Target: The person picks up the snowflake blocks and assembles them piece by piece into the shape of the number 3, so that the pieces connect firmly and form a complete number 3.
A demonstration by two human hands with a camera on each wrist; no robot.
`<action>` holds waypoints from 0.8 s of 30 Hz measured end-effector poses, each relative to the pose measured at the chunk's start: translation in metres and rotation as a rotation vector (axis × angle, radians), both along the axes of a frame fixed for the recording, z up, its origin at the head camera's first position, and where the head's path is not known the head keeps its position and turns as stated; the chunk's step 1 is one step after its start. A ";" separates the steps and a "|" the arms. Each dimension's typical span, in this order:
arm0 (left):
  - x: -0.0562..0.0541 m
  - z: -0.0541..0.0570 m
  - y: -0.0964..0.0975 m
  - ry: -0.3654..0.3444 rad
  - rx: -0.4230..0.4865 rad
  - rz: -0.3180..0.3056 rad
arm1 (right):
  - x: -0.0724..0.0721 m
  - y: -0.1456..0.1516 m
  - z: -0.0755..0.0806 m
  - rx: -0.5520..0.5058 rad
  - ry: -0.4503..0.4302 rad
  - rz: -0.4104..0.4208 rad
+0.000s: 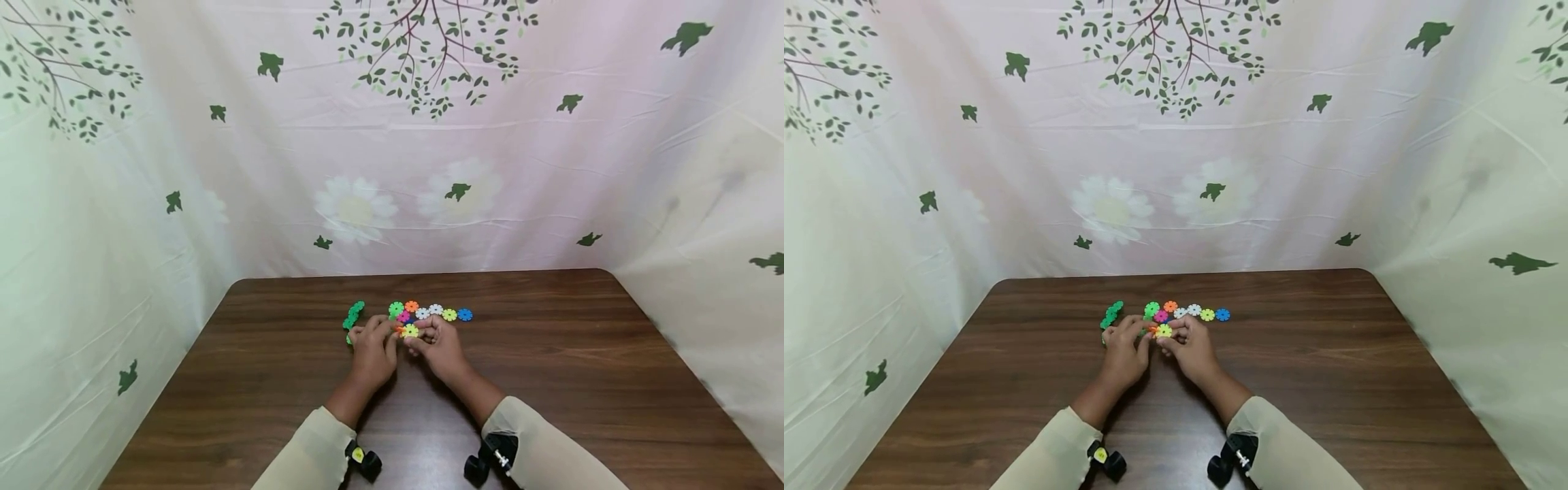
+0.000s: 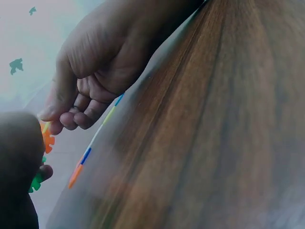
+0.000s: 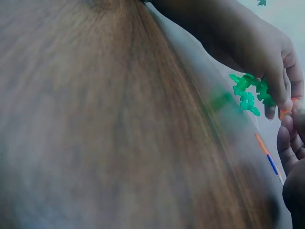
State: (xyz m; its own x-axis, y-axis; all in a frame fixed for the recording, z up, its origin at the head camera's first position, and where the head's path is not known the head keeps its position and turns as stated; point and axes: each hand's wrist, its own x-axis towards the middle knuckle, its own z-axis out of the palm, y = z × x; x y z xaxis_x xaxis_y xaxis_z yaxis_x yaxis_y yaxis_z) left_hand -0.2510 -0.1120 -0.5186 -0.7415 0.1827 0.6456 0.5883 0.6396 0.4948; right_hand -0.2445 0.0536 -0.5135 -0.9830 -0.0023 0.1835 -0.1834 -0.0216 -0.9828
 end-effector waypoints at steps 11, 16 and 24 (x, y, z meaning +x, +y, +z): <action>-0.001 0.002 -0.005 -0.071 -0.053 -0.005 | -0.003 0.004 -0.004 0.171 0.063 -0.001; -0.001 0.001 -0.007 -0.086 -0.056 -0.007 | -0.005 0.003 -0.007 0.237 0.062 -0.013; -0.002 -0.003 -0.009 -0.110 -0.047 -0.009 | -0.012 0.007 -0.012 0.285 0.117 -0.105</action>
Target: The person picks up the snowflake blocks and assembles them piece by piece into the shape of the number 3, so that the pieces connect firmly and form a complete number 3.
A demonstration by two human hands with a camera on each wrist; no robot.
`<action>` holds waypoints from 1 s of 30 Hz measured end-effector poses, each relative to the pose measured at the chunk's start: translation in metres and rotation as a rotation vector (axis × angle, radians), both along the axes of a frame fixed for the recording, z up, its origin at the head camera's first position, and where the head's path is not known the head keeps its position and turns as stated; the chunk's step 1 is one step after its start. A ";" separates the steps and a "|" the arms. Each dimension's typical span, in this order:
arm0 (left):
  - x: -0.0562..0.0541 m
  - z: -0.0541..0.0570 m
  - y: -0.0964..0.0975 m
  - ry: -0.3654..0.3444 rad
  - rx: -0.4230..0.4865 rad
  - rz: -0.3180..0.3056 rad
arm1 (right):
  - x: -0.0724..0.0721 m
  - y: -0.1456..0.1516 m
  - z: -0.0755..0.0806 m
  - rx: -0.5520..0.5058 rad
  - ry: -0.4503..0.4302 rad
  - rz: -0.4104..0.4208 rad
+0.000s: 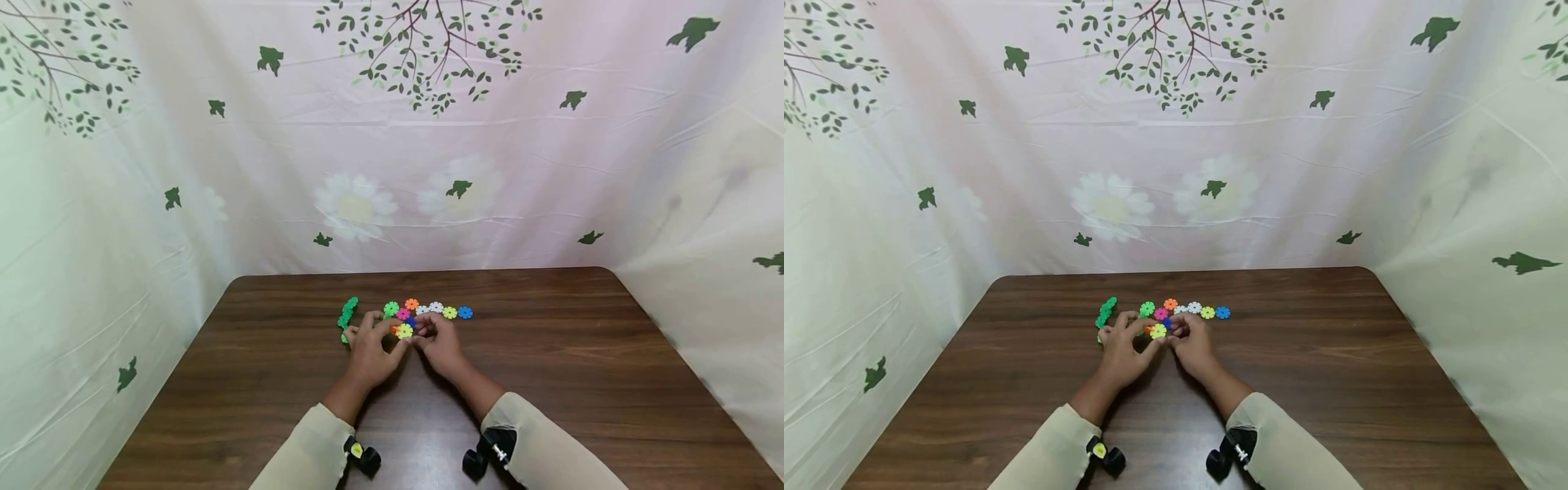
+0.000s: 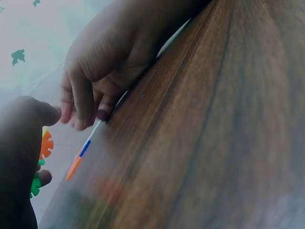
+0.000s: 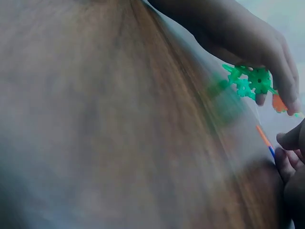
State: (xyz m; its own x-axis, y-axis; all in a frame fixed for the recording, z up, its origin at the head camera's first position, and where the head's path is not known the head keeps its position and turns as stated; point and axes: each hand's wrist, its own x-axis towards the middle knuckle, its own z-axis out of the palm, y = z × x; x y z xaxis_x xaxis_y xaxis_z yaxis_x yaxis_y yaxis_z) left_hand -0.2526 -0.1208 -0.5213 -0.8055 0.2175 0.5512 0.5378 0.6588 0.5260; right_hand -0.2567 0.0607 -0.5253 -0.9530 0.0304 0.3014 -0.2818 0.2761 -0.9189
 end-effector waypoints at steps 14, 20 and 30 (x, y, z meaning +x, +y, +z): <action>-0.001 -0.002 0.001 -0.025 0.004 -0.013 | -0.019 0.037 0.001 0.207 0.076 -0.311; -0.001 -0.001 0.001 -0.035 0.007 -0.011 | -0.027 0.052 -0.001 0.230 0.061 -0.344; -0.001 -0.002 0.001 -0.041 -0.001 -0.017 | -0.029 0.058 0.003 0.350 -0.121 -0.249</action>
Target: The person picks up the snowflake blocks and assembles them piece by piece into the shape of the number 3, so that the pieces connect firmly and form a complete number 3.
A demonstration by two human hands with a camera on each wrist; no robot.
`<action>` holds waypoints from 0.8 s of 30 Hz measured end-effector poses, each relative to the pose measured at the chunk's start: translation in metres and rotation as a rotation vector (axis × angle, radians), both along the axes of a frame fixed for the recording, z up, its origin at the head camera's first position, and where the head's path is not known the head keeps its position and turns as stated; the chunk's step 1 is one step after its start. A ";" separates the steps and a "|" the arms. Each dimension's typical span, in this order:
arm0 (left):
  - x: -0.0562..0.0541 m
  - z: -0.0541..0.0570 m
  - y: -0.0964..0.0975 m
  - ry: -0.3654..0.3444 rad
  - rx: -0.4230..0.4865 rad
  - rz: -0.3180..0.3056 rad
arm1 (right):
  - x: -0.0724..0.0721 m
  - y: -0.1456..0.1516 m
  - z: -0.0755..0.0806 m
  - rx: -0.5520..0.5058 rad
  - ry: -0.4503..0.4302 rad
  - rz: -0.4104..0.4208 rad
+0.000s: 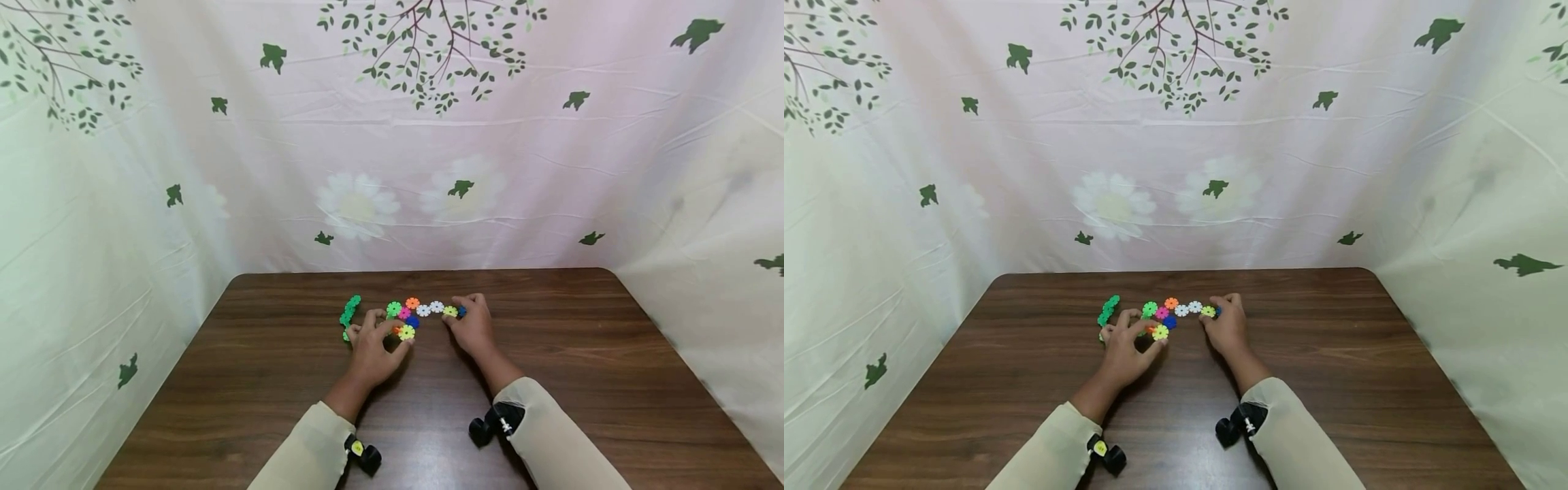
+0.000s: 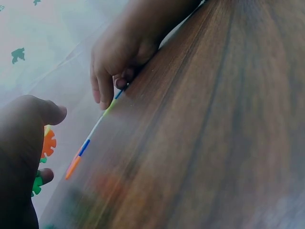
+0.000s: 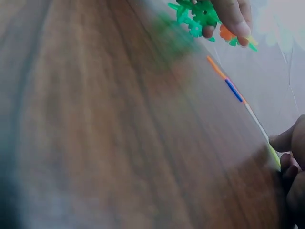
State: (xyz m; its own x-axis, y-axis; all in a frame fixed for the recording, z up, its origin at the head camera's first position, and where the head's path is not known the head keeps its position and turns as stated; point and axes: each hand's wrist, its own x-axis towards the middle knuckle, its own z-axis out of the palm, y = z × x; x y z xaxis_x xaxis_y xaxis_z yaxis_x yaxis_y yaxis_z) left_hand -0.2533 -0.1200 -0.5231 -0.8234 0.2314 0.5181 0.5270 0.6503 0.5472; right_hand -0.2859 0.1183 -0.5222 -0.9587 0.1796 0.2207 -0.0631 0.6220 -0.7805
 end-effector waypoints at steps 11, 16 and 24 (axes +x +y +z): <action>0.000 0.001 -0.001 -0.007 0.000 -0.010 | -0.001 0.001 0.004 0.074 -0.074 0.007; 0.001 0.001 -0.001 -0.022 0.001 -0.014 | 0.001 -0.001 0.007 0.081 -0.086 -0.003; -0.001 -0.002 0.000 -0.009 -0.007 -0.014 | -0.001 -0.002 0.003 0.067 -0.108 -0.014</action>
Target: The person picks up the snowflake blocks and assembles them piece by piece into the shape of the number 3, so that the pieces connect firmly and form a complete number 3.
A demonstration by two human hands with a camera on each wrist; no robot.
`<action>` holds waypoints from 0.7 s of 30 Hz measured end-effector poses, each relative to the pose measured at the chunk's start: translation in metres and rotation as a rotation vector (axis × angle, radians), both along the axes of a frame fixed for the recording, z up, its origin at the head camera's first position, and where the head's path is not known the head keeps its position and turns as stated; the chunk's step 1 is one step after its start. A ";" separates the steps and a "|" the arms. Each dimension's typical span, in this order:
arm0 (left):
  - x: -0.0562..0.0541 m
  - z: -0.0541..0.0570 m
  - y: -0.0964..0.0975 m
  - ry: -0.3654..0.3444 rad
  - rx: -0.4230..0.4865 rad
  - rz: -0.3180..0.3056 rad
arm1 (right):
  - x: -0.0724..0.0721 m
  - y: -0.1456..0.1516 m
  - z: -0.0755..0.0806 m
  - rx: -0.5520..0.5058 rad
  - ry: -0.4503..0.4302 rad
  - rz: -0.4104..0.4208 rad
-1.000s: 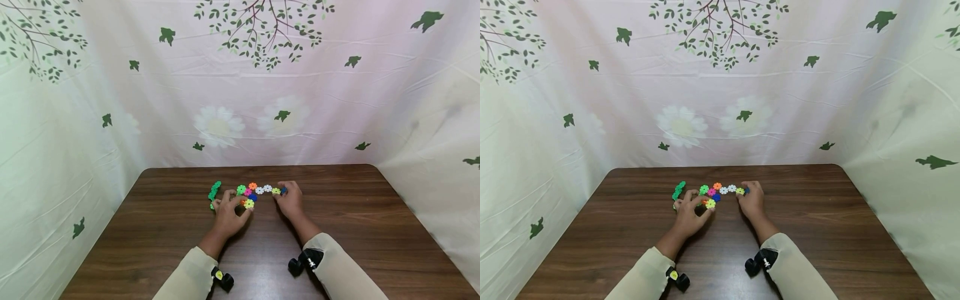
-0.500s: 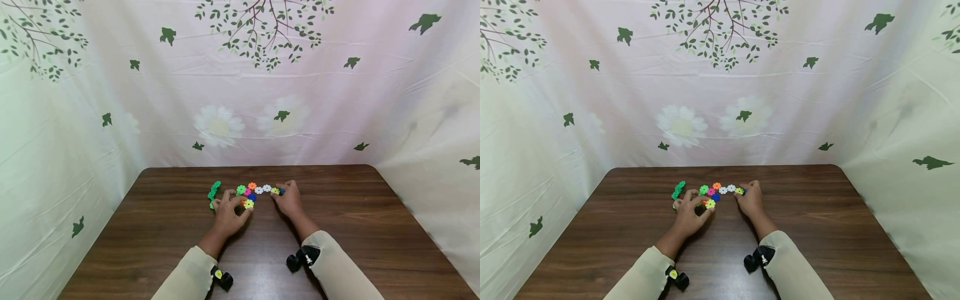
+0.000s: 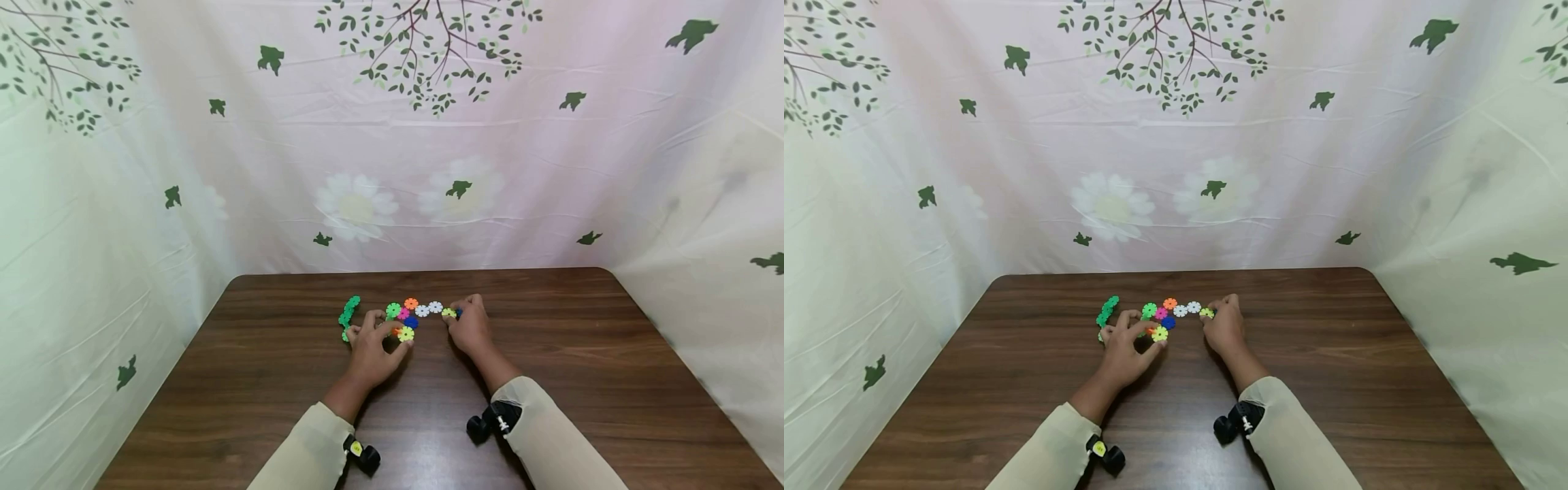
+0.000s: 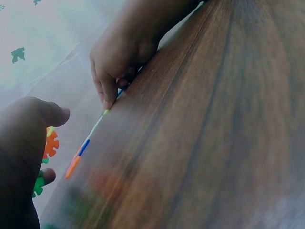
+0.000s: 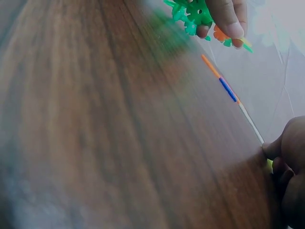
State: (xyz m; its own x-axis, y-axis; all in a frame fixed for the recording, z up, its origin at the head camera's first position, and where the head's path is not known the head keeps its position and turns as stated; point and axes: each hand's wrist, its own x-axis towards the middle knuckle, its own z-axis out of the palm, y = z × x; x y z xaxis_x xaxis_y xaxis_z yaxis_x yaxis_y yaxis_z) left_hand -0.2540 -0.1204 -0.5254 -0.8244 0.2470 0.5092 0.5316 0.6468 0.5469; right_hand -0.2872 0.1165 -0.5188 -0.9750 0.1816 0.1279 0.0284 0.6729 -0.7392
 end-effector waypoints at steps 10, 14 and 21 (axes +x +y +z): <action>0.000 0.002 -0.001 -0.031 0.005 -0.014 | 0.001 0.000 -0.003 -0.029 0.123 0.013; 0.000 0.002 0.000 -0.034 -0.007 -0.008 | 0.002 -0.002 -0.006 -0.042 0.215 0.013; -0.001 0.001 0.000 -0.033 -0.033 0.000 | 0.009 -0.006 -0.008 -0.082 0.274 0.093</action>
